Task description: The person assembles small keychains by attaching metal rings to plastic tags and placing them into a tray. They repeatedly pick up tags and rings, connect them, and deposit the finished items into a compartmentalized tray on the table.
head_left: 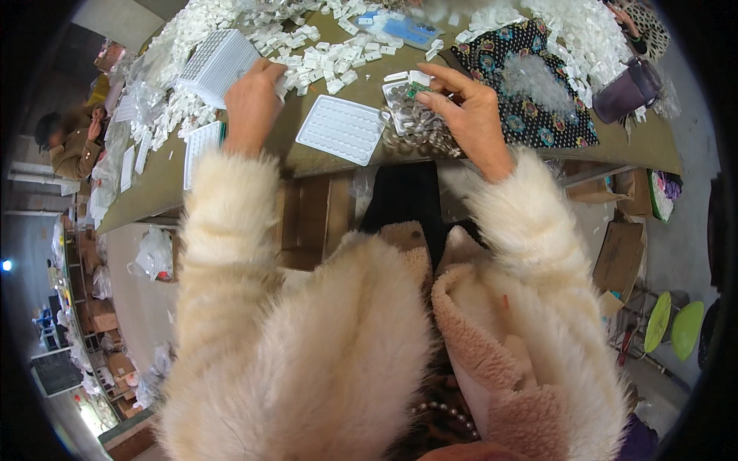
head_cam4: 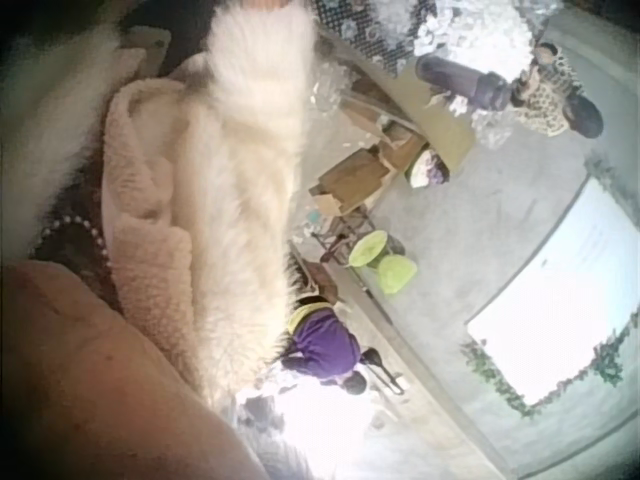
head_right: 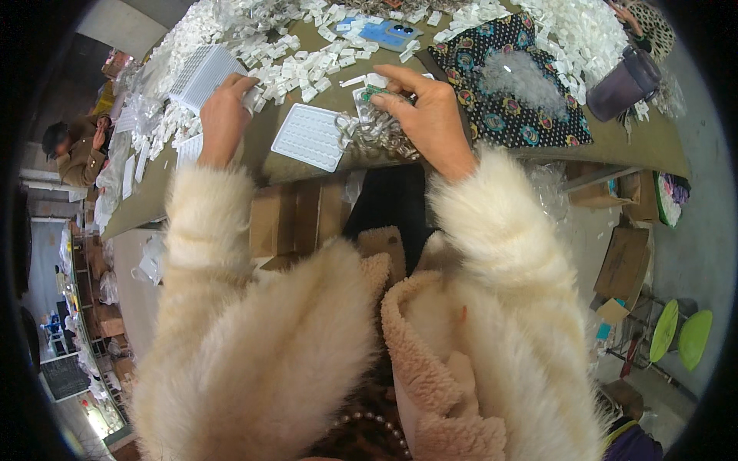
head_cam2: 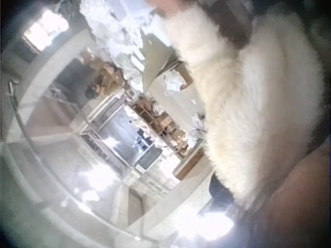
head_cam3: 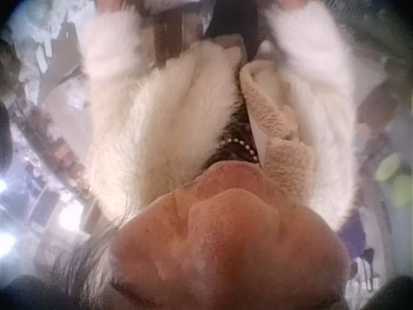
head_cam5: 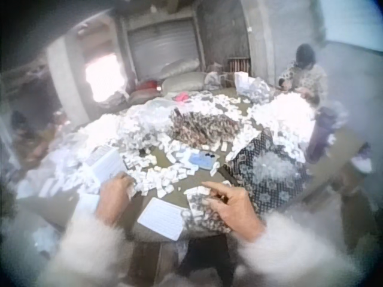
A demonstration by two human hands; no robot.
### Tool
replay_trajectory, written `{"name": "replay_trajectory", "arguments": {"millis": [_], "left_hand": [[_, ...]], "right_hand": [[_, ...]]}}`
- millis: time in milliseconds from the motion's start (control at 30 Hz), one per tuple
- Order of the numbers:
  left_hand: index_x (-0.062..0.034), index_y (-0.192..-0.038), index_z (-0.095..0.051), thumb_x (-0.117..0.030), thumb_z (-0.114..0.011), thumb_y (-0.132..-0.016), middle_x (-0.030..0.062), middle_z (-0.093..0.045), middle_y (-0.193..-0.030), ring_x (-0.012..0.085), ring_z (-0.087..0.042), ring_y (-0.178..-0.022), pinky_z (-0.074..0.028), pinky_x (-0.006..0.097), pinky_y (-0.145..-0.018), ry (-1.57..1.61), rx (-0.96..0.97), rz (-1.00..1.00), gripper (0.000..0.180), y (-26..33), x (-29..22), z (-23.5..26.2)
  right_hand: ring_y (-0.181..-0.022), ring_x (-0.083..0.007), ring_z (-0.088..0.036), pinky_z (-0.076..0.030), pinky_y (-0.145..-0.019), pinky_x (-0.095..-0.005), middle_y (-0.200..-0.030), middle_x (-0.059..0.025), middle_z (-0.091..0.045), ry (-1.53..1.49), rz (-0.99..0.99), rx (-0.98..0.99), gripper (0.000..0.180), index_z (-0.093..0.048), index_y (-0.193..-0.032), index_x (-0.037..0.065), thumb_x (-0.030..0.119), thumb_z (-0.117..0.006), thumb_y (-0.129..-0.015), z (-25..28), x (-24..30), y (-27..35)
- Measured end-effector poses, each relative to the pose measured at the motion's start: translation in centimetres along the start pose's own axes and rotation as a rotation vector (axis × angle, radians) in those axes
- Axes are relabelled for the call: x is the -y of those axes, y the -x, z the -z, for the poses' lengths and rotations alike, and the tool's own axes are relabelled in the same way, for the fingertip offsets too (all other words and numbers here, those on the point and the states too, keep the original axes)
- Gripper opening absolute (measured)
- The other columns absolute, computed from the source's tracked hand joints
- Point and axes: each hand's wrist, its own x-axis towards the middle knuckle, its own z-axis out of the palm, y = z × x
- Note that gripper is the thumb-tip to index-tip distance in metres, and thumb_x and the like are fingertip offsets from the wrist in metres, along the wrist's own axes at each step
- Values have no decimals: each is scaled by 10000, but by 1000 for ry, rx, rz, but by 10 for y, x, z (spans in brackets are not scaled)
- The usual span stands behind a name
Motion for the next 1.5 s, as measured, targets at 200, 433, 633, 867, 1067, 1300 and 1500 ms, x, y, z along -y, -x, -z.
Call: {"name": "replay_trajectory", "arguments": {"millis": [200, 433, 633, 867, 1067, 1300, 1500], "left_hand": [[-142, -1069, -672, -36, -667, -807, 33, -639, -1144, 327, -689, -831, -555, 431, -721, 297, 232, -401, 283, 61, -61, -13], [-188, -1174, -675, 16, -589, -810, 65, -629, -1213, 359, -699, -877, -573, 447, -739, -295, 392, 152, 426, 68, -11, -6], [-82, -1190, -707, -24, -677, -895, 45, -717, -1125, 151, -685, -906, -543, 277, -773, 764, -108, 91, 302, 66, -63, 13], [-11, -1126, -714, -102, -714, -912, 40, -736, -946, 38, -589, -710, -437, 183, -579, 1666, 130, 385, 233, 74, -142, 22], [1, -1139, -702, -133, -691, -933, 25, -705, -862, 11, -499, -610, -347, 172, -504, 1754, 268, 439, 246, 72, -136, 24], [14, -1149, -685, -174, -664, -954, 13, -664, -843, 30, -499, -632, -359, 181, -545, 1674, 482, 386, 271, 75, -137, 30], [22, -1098, -702, -158, -688, -941, -14, -665, -840, 41, -546, -733, -419, 199, -619, 1452, 471, 288, 239, 70, -144, 31]], "right_hand": [[-792, -82, -578, -477, -730, -243, -831, -14, -656, -158, -66, 129, 367, -710, -1178, 29, 56, -775, -818, 5, 24, 16], [-803, -63, -577, -469, -726, -213, -877, 10, -665, -156, -81, 151, 398, -695, -1235, 46, 52, -760, -842, 16, 32, 33], [-807, -75, -562, -490, -773, -236, -902, -2, -671, -295, -55, 154, 472, -662, -1270, 53, 29, -768, -811, 5, 35, 45], [-824, -188, -656, -534, -761, -298, -993, -110, -709, -56, 246, 241, 583, -613, -1325, 56, -39, -757, -768, 8, 44, 56], [-860, -207, -682, -536, -775, -316, -982, -117, -716, -100, 222, 275, 457, -666, -1216, 25, -14, -767, -772, 19, 46, 55], [-803, -136, -651, -505, -754, -285, -845, -79, -700, -79, 53, 245, 164, -695, -944, -11, 50, -757, -806, 39, 51, 52], [-774, -204, -664, -508, -724, -295, -853, -103, -695, 105, 248, 264, 179, -685, -932, -4, 16, -765, -773, 36, 47, 51]]}}
